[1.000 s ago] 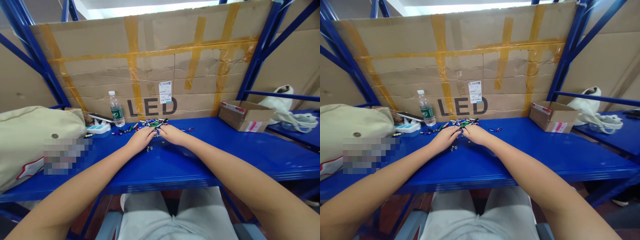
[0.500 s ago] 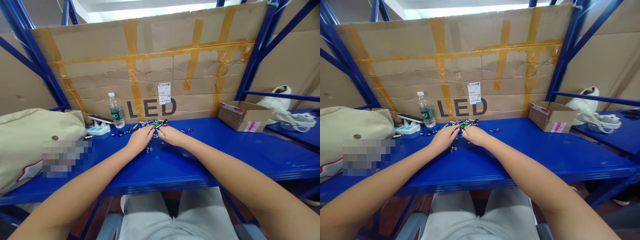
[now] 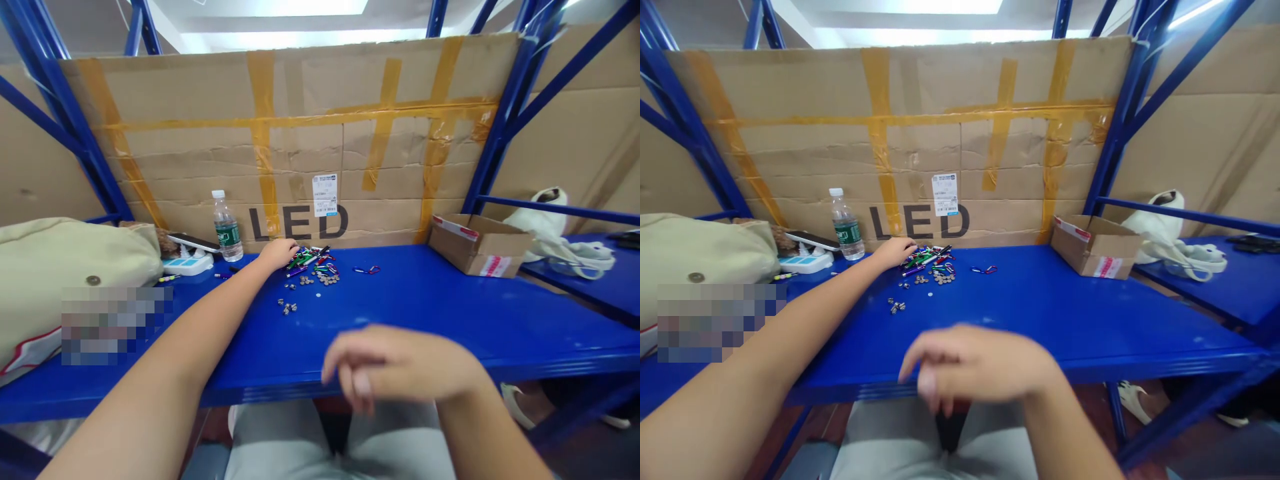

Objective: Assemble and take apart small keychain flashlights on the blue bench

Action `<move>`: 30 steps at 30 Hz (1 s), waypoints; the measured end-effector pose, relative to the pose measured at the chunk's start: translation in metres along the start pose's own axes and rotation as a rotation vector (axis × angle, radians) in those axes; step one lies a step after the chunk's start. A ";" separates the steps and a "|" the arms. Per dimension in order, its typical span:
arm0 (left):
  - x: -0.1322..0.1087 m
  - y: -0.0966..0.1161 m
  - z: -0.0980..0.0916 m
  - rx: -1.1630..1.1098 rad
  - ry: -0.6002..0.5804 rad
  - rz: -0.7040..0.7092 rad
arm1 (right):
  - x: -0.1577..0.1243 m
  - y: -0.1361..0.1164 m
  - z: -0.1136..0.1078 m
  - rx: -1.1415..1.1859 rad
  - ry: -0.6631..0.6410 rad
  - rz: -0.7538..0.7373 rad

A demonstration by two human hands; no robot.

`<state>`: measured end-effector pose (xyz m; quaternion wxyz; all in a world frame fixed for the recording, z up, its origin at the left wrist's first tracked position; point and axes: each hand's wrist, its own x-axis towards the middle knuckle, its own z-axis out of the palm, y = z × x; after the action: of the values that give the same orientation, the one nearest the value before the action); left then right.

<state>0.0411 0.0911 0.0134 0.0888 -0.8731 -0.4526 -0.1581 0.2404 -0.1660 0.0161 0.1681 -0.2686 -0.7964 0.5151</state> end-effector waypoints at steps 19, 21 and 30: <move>-0.124 0.035 -0.046 -0.034 -0.132 0.280 | -0.008 0.073 0.046 0.291 0.342 -0.375; -0.129 0.047 -0.048 -0.081 -0.098 0.308 | -0.012 0.039 0.020 -0.189 0.754 -0.078; -0.111 0.119 -0.051 -0.353 -0.133 0.516 | -0.008 -0.071 -0.111 -1.281 2.104 0.133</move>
<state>0.0687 -0.0769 0.0201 -0.0567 -0.9694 -0.1868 -0.1490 0.2890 -0.1124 0.1263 0.5388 -0.6264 -0.3670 -0.4273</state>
